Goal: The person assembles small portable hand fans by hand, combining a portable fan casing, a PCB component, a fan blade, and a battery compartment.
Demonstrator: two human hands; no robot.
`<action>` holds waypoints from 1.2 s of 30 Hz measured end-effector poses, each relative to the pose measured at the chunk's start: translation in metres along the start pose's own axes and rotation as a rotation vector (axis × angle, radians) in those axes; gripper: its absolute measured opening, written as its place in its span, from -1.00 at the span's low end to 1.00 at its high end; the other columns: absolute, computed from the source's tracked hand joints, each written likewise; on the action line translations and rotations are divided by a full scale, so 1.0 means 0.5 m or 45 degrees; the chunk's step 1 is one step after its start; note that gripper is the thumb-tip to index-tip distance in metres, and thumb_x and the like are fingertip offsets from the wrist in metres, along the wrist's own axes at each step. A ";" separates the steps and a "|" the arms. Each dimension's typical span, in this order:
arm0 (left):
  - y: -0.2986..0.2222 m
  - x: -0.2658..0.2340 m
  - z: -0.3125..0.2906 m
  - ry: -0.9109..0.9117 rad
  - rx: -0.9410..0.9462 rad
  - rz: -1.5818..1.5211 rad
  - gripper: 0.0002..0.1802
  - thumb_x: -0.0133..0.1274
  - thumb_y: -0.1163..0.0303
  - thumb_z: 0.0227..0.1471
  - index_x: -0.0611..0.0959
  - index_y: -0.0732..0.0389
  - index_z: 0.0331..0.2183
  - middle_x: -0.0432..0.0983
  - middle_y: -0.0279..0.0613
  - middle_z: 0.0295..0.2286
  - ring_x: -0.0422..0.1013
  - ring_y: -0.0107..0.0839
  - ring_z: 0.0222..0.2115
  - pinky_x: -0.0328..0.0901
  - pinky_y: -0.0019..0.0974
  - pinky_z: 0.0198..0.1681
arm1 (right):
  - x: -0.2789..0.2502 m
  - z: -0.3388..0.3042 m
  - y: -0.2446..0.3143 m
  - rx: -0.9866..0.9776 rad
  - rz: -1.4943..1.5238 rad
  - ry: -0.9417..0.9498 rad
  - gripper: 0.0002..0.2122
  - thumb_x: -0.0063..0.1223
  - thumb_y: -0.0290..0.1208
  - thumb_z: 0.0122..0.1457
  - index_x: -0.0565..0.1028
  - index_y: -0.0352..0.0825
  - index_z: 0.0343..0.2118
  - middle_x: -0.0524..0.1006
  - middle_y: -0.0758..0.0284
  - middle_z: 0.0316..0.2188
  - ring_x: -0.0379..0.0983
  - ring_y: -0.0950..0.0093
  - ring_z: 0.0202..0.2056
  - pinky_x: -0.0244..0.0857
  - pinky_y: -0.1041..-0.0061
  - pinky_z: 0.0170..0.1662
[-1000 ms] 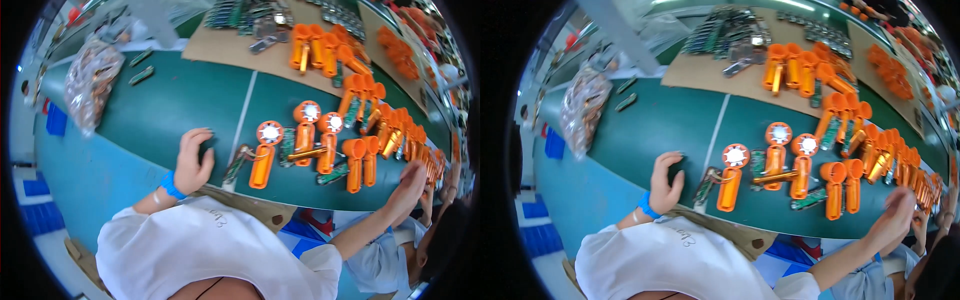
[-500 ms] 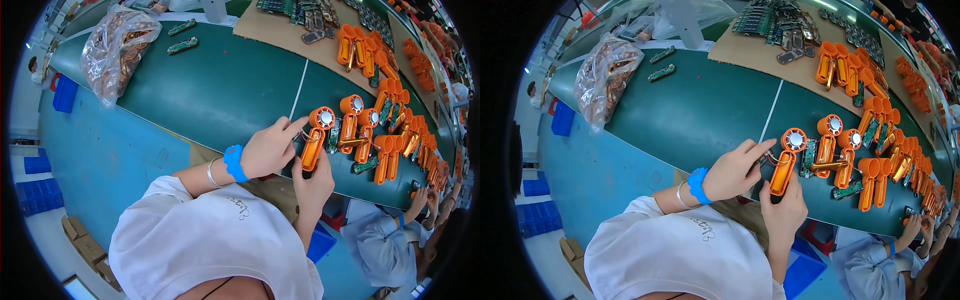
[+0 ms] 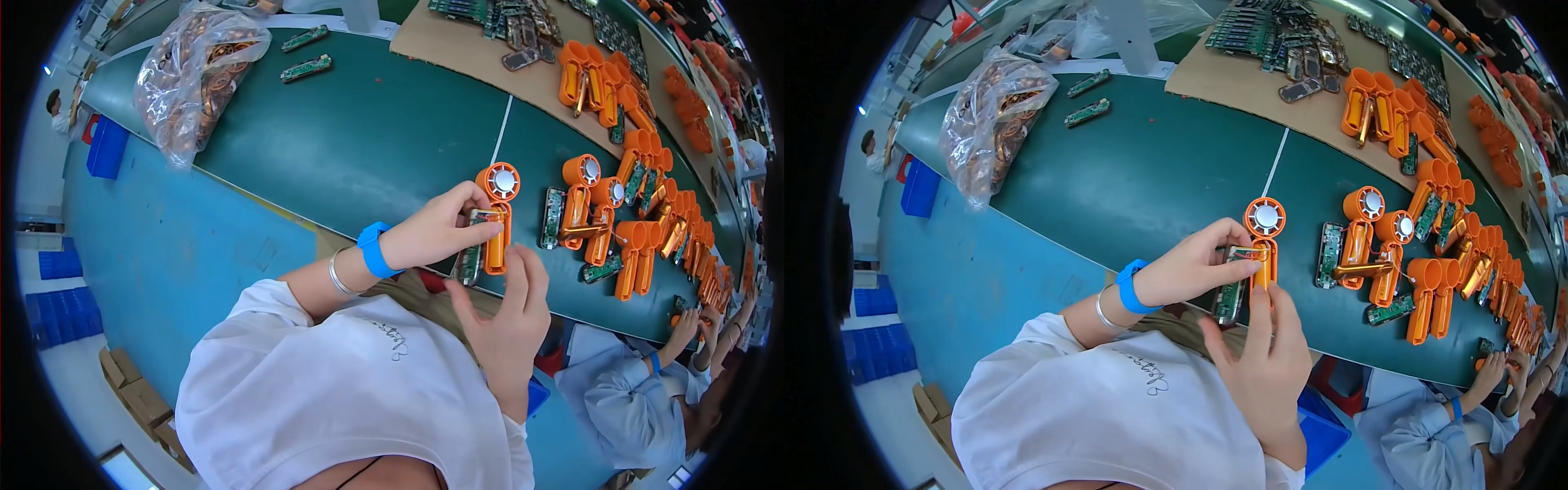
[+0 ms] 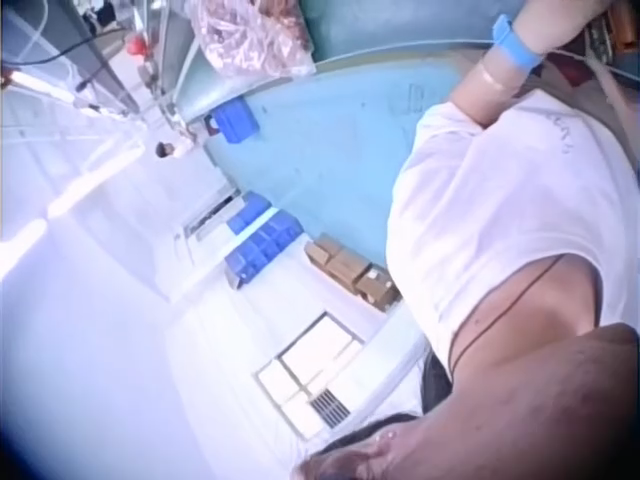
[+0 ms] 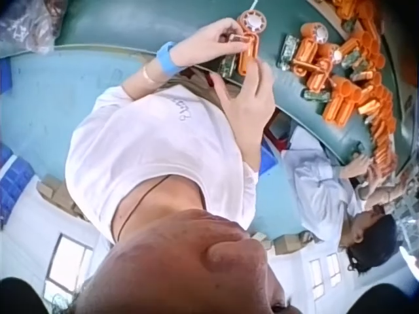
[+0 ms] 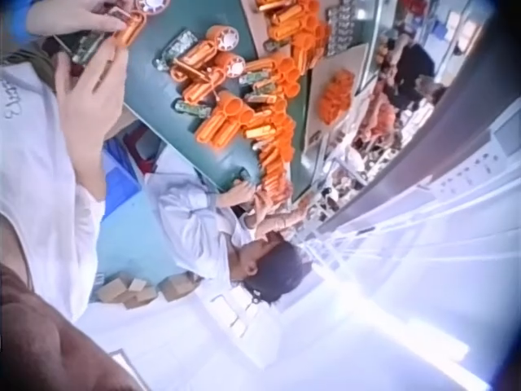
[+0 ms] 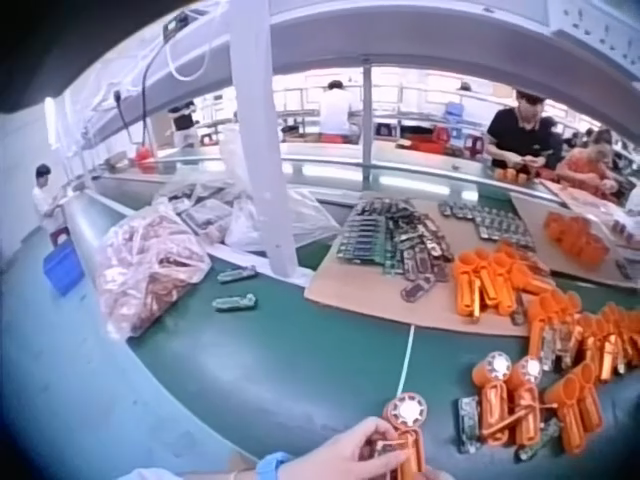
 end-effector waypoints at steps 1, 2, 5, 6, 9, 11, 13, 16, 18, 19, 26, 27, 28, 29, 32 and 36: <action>0.005 -0.003 -0.001 -0.002 -0.031 -0.006 -0.69 0.05 0.47 0.04 0.36 0.31 -0.18 0.34 -0.25 -0.27 0.33 -0.59 -0.27 0.32 -0.48 -0.23 | -0.002 0.004 0.013 -0.077 -0.031 0.071 -0.45 0.32 -0.28 -0.18 0.38 -0.41 -0.12 0.38 0.13 -0.16 0.45 0.29 -0.30 0.38 0.45 -0.34; 0.005 -0.004 -0.002 -0.001 -0.030 -0.010 -0.69 0.05 0.47 0.04 0.36 0.31 -0.18 0.34 -0.25 -0.27 0.33 -0.59 -0.27 0.32 -0.48 -0.23 | -0.002 0.007 0.026 -0.155 -0.060 0.142 -0.50 0.28 -0.25 -0.14 0.42 -0.42 -0.15 0.39 0.11 -0.18 0.45 0.29 -0.32 0.38 0.44 -0.35; -0.019 -0.001 -0.008 0.047 -0.079 -0.132 -0.71 0.00 0.45 0.07 0.40 0.33 -0.15 0.36 -0.28 -0.30 0.34 -0.59 -0.29 0.33 -0.45 -0.24 | 0.016 -0.003 0.024 -0.307 -0.169 0.184 -0.59 0.21 -0.37 -0.10 0.43 -0.43 -0.15 0.42 0.12 -0.24 0.46 0.34 -0.37 0.38 0.48 -0.38; -0.034 -0.002 -0.013 0.056 -0.143 -0.234 -0.71 -0.02 0.45 0.09 0.41 0.33 -0.14 0.37 -0.28 -0.31 0.34 -0.58 -0.30 0.33 -0.44 -0.24 | 0.017 -0.008 0.022 -0.356 -0.181 0.133 -0.60 0.18 -0.41 -0.09 0.43 -0.43 -0.15 0.44 0.13 -0.27 0.46 0.36 -0.40 0.38 0.50 -0.41; -0.021 -0.010 -0.012 0.168 -0.107 -0.429 -0.71 -0.06 0.46 0.11 0.40 0.33 -0.11 0.39 -0.26 -0.31 0.37 -0.53 -0.35 0.34 -0.42 -0.27 | 0.004 -0.013 -0.002 0.012 0.086 0.032 -0.62 0.15 -0.58 -0.06 0.41 -0.46 -0.12 0.45 0.16 -0.38 0.47 0.38 -0.46 0.37 0.53 -0.48; -0.025 -0.007 -0.011 0.212 -0.036 -0.386 -0.73 -0.07 0.46 0.11 0.40 0.33 -0.13 0.40 -0.24 -0.31 0.38 -0.52 -0.37 0.34 -0.42 -0.28 | 0.002 -0.013 -0.010 0.083 0.145 0.048 -0.61 0.15 -0.60 -0.05 0.40 -0.45 -0.10 0.45 0.16 -0.39 0.47 0.37 -0.47 0.37 0.52 -0.48; -0.030 -0.003 -0.006 0.224 0.035 -0.207 -0.77 -0.09 0.47 0.13 0.40 0.33 -0.16 0.42 -0.21 -0.32 0.39 -0.49 -0.38 0.35 -0.42 -0.28 | 0.001 -0.009 -0.012 0.062 0.034 0.038 -0.62 0.16 -0.59 -0.06 0.42 -0.43 -0.11 0.45 0.17 -0.39 0.47 0.37 -0.46 0.37 0.51 -0.49; -0.029 -0.002 -0.005 0.225 0.039 -0.240 -0.80 -0.10 0.47 0.13 0.39 0.33 -0.19 0.42 -0.19 -0.32 0.40 -0.49 -0.39 0.35 -0.42 -0.27 | -0.010 -0.002 -0.006 -0.002 -0.183 0.006 -0.64 0.18 -0.58 -0.06 0.44 -0.41 -0.13 0.46 0.17 -0.36 0.48 0.33 -0.43 0.39 0.51 -0.47; -0.027 -0.002 -0.011 0.198 0.002 -0.294 -0.79 -0.10 0.48 0.13 0.39 0.34 -0.18 0.42 -0.19 -0.32 0.40 -0.49 -0.39 0.36 -0.42 -0.26 | -0.008 -0.008 -0.011 -0.064 -0.210 -0.002 -0.65 0.19 -0.57 -0.06 0.45 -0.42 -0.15 0.46 0.16 -0.35 0.49 0.32 -0.41 0.40 0.52 -0.45; -0.021 -0.001 -0.015 0.176 -0.048 -0.341 -0.78 -0.10 0.48 0.13 0.39 0.34 -0.17 0.42 -0.18 -0.32 0.40 -0.49 -0.39 0.36 -0.41 -0.25 | -0.005 -0.014 -0.011 -0.112 -0.232 -0.009 -0.66 0.20 -0.55 -0.07 0.46 -0.43 -0.17 0.47 0.15 -0.33 0.50 0.30 -0.40 0.41 0.52 -0.43; -0.027 0.003 -0.026 -0.039 0.319 -0.020 -0.75 -0.05 0.55 0.07 0.43 0.35 -0.16 0.36 -0.21 -0.30 0.38 -0.50 -0.32 0.36 -0.42 -0.25 | -0.015 -0.021 -0.088 0.354 0.212 -0.147 -0.67 0.20 -0.57 -0.07 0.45 -0.52 -0.19 0.53 0.16 -0.40 0.50 0.43 -0.46 0.40 0.58 -0.44; -0.027 0.004 -0.030 -0.045 0.318 -0.025 -0.75 -0.05 0.55 0.07 0.43 0.35 -0.16 0.36 -0.21 -0.30 0.38 -0.50 -0.32 0.36 -0.42 -0.25 | -0.004 -0.032 -0.115 0.588 0.431 -0.142 -0.69 0.17 -0.58 -0.04 0.44 -0.54 -0.20 0.53 0.18 -0.42 0.50 0.49 -0.49 0.38 0.60 -0.45; -0.038 0.006 -0.034 -0.106 0.436 0.246 -0.76 -0.04 0.57 0.06 0.44 0.34 -0.17 0.35 -0.20 -0.31 0.39 -0.49 -0.33 0.35 -0.42 -0.27 | -0.001 -0.032 -0.128 0.755 0.722 -0.215 -0.74 0.10 -0.58 0.03 0.44 -0.57 -0.20 0.54 0.21 -0.47 0.46 0.59 -0.56 0.35 0.67 -0.52; -0.049 0.010 -0.040 -0.166 0.552 0.517 -0.77 -0.03 0.58 0.04 0.46 0.34 -0.19 0.34 -0.19 -0.31 0.39 -0.47 -0.34 0.35 -0.42 -0.28 | -0.002 -0.030 -0.135 0.840 0.807 -0.206 -0.75 0.07 -0.57 0.06 0.44 -0.56 -0.19 0.54 0.21 -0.49 0.45 0.59 -0.59 0.33 0.68 -0.55; -0.039 0.017 -0.041 -0.197 0.583 0.578 -0.69 -0.02 0.60 0.01 0.47 0.30 -0.14 0.34 -0.14 -0.31 0.40 -0.39 -0.36 0.34 -0.40 -0.31 | -0.001 -0.027 -0.152 0.914 0.879 -0.203 -0.78 0.02 -0.52 0.11 0.45 -0.55 -0.20 0.54 0.21 -0.53 0.43 0.60 -0.66 0.29 0.70 -0.63; -0.038 0.021 -0.045 -0.239 0.715 0.755 -0.62 -0.02 0.60 0.00 0.45 0.28 -0.07 0.34 -0.11 -0.30 0.40 -0.28 -0.40 0.33 -0.37 -0.34 | 0.013 -0.031 -0.166 1.053 1.095 -0.113 -0.74 -0.06 -0.40 0.17 0.46 -0.55 -0.23 0.51 0.18 -0.57 0.39 0.55 -0.74 0.23 0.67 -0.72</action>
Point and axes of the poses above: each hand's wrist, its own z-axis towards the middle knuckle, its own x-axis out of the palm, y = z × x, the point moved 6 cm from there along z, towards the middle knuckle
